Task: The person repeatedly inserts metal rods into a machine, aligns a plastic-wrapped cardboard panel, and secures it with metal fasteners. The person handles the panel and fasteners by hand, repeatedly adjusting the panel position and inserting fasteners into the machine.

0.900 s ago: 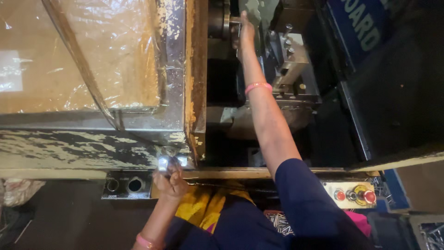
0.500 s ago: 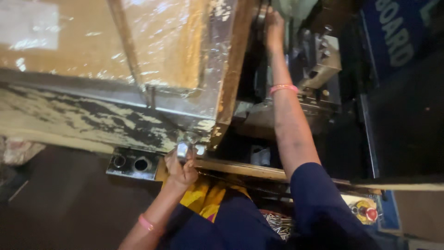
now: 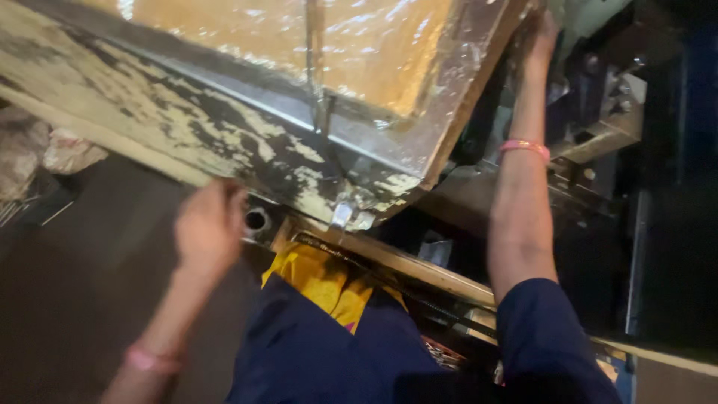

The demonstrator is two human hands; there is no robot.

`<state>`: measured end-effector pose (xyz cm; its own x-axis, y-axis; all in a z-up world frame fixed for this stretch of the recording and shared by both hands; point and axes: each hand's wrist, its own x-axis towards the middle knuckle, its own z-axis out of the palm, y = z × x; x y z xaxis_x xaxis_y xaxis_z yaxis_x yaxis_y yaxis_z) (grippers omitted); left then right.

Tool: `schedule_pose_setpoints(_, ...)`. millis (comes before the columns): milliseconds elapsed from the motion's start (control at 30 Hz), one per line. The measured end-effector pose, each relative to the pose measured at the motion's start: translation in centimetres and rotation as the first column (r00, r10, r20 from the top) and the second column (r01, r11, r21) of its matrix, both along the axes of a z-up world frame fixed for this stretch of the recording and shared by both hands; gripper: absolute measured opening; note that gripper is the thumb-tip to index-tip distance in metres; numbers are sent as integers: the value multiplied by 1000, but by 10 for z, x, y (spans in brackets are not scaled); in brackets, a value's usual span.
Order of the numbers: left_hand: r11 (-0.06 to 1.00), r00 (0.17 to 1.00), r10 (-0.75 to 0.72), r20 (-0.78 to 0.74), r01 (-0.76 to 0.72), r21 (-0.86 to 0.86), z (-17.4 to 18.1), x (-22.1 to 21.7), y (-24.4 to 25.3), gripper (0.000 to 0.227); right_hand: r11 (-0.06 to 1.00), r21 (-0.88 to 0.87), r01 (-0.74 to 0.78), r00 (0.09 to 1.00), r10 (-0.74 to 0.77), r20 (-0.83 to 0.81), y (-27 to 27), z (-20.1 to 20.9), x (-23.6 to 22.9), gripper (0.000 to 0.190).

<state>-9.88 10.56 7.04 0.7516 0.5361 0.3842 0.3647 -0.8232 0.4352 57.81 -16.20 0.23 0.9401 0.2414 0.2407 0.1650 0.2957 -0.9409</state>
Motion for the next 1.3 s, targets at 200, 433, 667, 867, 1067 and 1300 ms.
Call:
schedule_pose_setpoints(200,942,825,190,-533,0,335,-15,-10,55,35,995,26,-96,993,94,75,2,4,-4,32)
schedule_pose_setpoints(433,972,680,69,-730,118,202,-83,-9,97,40,984,-176,35,999,-27,45,12,24,-33,35)
schedule_pose_setpoints(667,986,744,-141,-653,162,-28,-142,-18,144,28,990,-137,29,994,-14,107,23,14,-26,36)
schedule_pose_setpoints(867,315,859,-67,-508,-465,-828,-182,-23,166,41,980,-193,54,998,-55,-1,22,23,-40,39)
schedule_pose_setpoints(1067,49,891,100,-442,-448,-893,-165,-26,144,43,981,-195,5,997,-20,-71,20,39,-48,41)
schedule_pose_setpoints(1300,115,871,99,-481,-490,-864,-116,-13,121,43,977,-203,72,980,-107,-165,20,21,-21,40)
